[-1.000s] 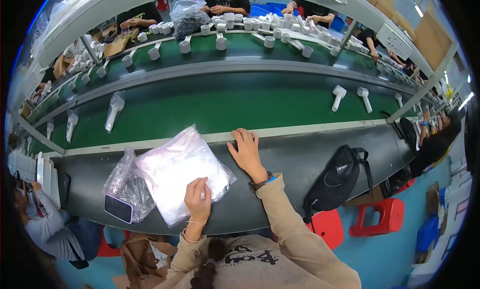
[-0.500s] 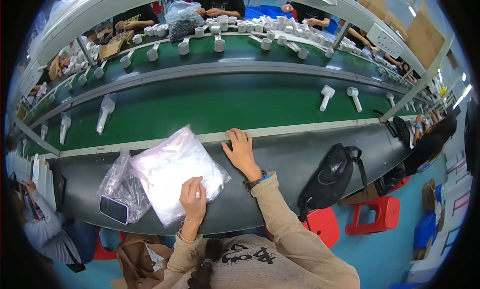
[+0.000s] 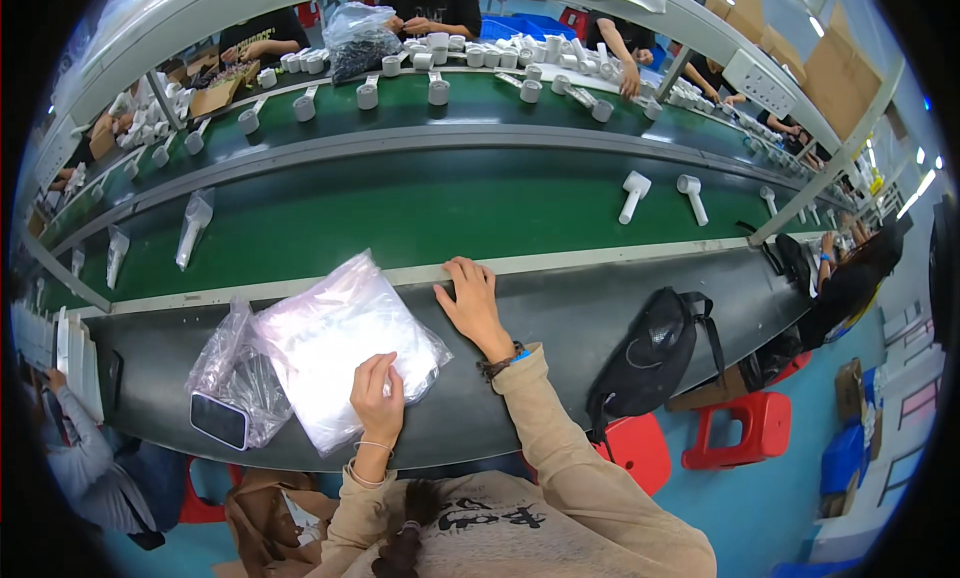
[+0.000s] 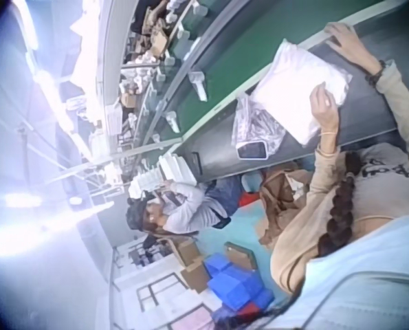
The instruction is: The person repeatedly picks up handheld fans from a conveyor belt, inserts each fan into a plastic bag by hand, and places the bagged fans back onto the conveyor belt.
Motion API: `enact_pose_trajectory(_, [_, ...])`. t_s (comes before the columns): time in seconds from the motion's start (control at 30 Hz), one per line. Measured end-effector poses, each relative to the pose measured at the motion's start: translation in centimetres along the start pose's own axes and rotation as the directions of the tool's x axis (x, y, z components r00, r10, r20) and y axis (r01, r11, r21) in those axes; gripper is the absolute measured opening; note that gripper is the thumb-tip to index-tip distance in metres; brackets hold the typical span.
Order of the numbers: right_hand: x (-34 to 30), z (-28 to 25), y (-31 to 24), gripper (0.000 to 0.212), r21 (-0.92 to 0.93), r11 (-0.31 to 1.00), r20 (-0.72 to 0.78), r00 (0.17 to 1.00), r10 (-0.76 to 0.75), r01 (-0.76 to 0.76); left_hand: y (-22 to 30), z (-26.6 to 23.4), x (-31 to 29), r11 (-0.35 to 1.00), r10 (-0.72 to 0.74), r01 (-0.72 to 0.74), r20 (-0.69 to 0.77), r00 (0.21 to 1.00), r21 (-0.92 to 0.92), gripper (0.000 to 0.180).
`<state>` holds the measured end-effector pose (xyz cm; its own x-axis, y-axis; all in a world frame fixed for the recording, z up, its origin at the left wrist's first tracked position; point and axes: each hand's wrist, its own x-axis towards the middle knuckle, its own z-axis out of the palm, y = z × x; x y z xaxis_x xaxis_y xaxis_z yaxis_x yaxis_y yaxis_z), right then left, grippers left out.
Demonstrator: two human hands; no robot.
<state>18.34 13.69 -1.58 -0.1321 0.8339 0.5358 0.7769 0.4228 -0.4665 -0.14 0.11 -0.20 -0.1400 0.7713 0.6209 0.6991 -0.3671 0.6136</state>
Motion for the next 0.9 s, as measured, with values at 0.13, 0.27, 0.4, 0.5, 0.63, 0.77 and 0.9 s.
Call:
enact_pose_trajectory(0.13, [-0.02,-0.09,0.23,0.038,-0.008,1.000,0.005,1.000,-0.001,0.001,-0.03,0.23,-0.18,1.000,-0.004,0.004,0.000,1.000,-0.016,0.027])
enact_pose_trajectory(0.27, [0.05,0.30,0.45,0.038,-0.031,0.999,-0.012,1.000,-0.005,0.005,0.18,0.18,0.02,1.000,0.005,-0.005,0.003,1.000,-0.016,0.026])
enact_pose_trajectory(0.4, [0.07,0.44,0.15,0.041,-0.017,1.000,-0.041,0.999,-0.005,0.005,0.34,-0.08,0.07,1.000,0.017,-0.018,-0.017,1.000,-0.010,0.026])
enact_pose_trajectory(0.5, [0.11,0.44,0.34,0.044,-0.027,1.000,-0.066,0.998,-0.017,0.015,0.28,0.14,0.19,0.999,0.034,-0.034,-0.035,0.999,-0.019,0.027])
enact_pose_trajectory(0.63, [-0.03,0.76,0.66,0.045,-0.056,0.998,-0.076,0.997,-0.027,0.023,-0.05,0.45,0.16,0.997,0.072,-0.073,-0.065,0.995,-0.012,0.027])
enact_pose_trajectory(0.77, [-0.05,0.77,0.72,0.045,-0.044,0.999,-0.060,0.998,-0.009,0.007,-0.10,0.52,0.05,0.996,0.080,-0.081,-0.063,0.995,-0.021,0.025])
enact_pose_trajectory(0.9, [-0.06,0.87,0.88,0.045,-0.038,0.999,-0.051,0.999,-0.002,0.000,0.05,0.50,-0.03,0.998,0.067,-0.068,-0.070,0.995,-0.012,0.026])
